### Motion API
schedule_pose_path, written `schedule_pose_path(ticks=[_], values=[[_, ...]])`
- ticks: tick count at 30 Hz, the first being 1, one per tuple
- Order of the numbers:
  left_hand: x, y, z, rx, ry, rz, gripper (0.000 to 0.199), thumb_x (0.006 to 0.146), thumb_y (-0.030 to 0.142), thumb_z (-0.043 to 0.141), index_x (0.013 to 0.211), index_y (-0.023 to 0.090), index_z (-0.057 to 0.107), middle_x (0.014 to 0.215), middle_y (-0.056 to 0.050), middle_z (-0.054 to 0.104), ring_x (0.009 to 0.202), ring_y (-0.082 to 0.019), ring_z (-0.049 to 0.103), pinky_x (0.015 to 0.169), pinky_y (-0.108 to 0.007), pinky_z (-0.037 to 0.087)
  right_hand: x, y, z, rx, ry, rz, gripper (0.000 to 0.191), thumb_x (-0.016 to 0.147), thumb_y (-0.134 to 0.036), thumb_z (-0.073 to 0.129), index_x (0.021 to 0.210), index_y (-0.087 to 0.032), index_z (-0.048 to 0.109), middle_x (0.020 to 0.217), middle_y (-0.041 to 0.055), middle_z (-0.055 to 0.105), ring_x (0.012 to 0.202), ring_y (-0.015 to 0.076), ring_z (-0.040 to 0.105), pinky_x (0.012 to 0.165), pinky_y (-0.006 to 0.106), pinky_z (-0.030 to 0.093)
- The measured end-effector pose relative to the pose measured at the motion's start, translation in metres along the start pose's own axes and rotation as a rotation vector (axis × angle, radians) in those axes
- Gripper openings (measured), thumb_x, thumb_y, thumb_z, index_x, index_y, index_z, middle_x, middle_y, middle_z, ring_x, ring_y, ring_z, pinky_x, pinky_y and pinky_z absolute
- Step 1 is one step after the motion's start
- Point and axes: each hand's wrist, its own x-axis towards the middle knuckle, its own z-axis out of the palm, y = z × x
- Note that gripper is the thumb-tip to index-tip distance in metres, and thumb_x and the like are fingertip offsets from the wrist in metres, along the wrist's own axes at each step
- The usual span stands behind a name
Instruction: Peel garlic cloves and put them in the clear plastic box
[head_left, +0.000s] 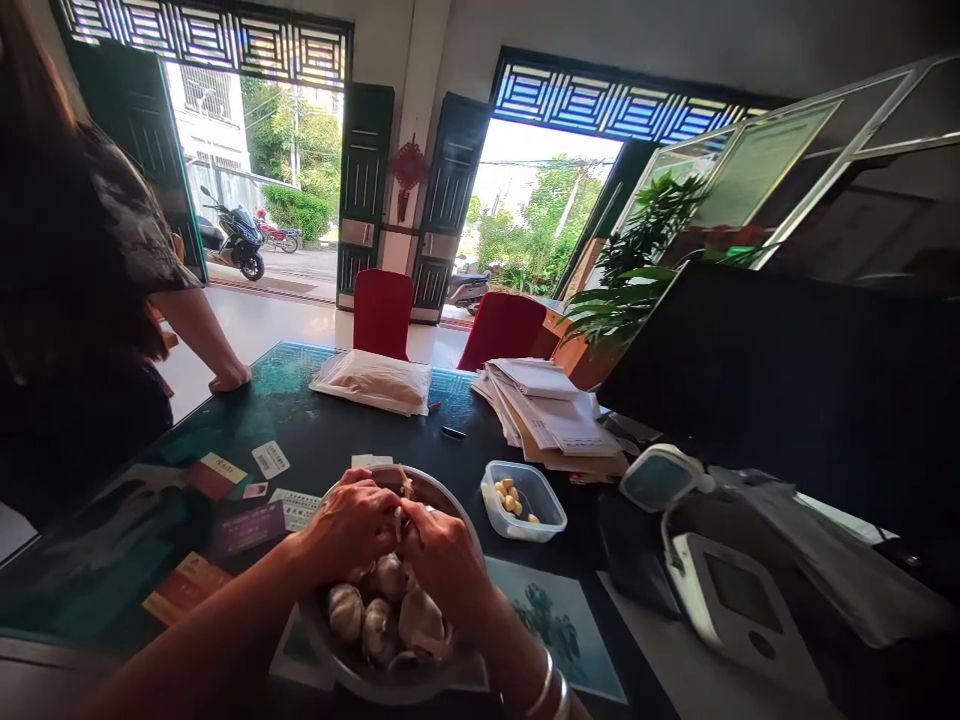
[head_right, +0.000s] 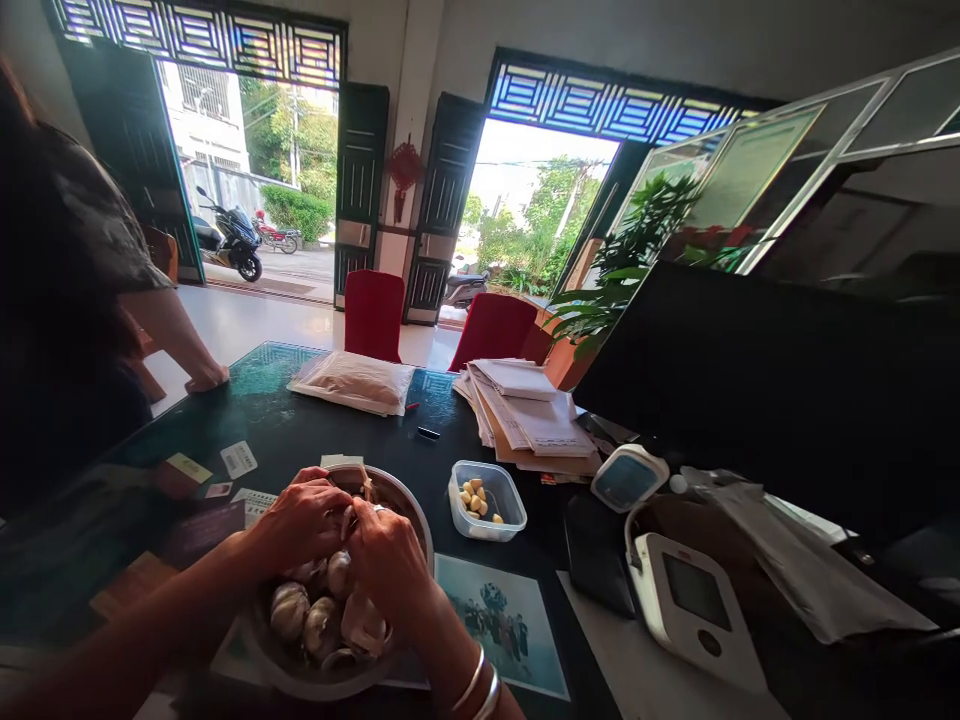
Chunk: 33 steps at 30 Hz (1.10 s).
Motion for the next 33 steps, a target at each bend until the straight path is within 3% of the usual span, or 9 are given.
schedule_pose_path(ticks=[10, 15, 19, 22, 27, 33], values=[[0.006, 0.009, -0.015, -0.014, -0.006, 0.010, 0.011, 0.072, 0.025, 0.060, 0.077, 0.019, 0.068, 0.073, -0.003, 0.072, 0.069, -0.018, 0.065, 0.089, -0.038, 0.038, 0.002, 0.003, -0.012, 0.210, 0.057, 0.085, 0.026, 0.087, -0.013, 0.043, 0.099, -0.020, 0.065, 0.091, 0.0051, 0.069, 0.083, 0.0169, 0.062, 0.075, 0.027, 0.045], [0.004, 0.000, -0.014, 0.000, -0.126, 0.078, 0.012, 0.070, 0.022, 0.063, 0.080, 0.020, 0.069, 0.074, -0.003, 0.071, 0.074, -0.019, 0.064, 0.086, -0.035, 0.041, 0.005, 0.010, -0.015, 0.417, 0.201, 0.206, 0.023, 0.084, -0.016, 0.048, 0.089, -0.020, 0.071, 0.086, 0.0050, 0.068, 0.079, 0.0165, 0.061, 0.073, 0.027, 0.047], [0.003, -0.009, -0.012, 0.019, -0.227, 0.142, 0.028, 0.068, 0.031, 0.069, 0.094, 0.023, 0.069, 0.083, -0.004, 0.071, 0.083, -0.021, 0.063, 0.083, -0.033, 0.042, 0.007, 0.012, -0.012, 0.708, 0.182, 0.326, 0.018, 0.080, -0.025, 0.056, 0.087, -0.018, 0.071, 0.080, 0.0050, 0.070, 0.073, 0.0175, 0.063, 0.067, 0.028, 0.050], [0.005, -0.011, -0.015, 0.001, -0.169, 0.093, 0.040, 0.063, 0.038, 0.074, 0.099, 0.023, 0.068, 0.091, -0.006, 0.070, 0.090, -0.022, 0.062, 0.085, -0.034, 0.042, 0.008, 0.011, -0.013, 0.933, 0.150, 0.431, 0.017, 0.073, -0.029, 0.065, 0.082, -0.015, 0.071, 0.073, 0.0045, 0.071, 0.065, 0.0165, 0.063, 0.060, 0.026, 0.050], [0.007, -0.003, -0.022, -0.112, -0.006, 0.014, 0.021, 0.069, 0.032, 0.072, 0.087, 0.021, 0.069, 0.078, -0.001, 0.072, 0.081, -0.019, 0.064, 0.089, -0.036, 0.041, 0.007, 0.006, -0.016, 1.122, 0.101, 0.481, 0.020, 0.066, -0.032, 0.072, 0.075, -0.015, 0.068, 0.067, 0.0023, 0.068, 0.054, 0.0121, 0.058, 0.053, 0.023, 0.047], [0.005, 0.003, -0.019, -0.248, 0.079, 0.084, 0.013, 0.078, 0.032, 0.065, 0.086, 0.023, 0.071, 0.075, 0.000, 0.073, 0.074, -0.015, 0.064, 0.089, -0.034, 0.043, 0.008, 0.001, -0.017, 1.186, 0.042, 0.483, 0.023, 0.065, -0.037, 0.072, 0.071, -0.016, 0.066, 0.057, -0.0013, 0.063, 0.046, 0.0093, 0.053, 0.047, 0.021, 0.044]])
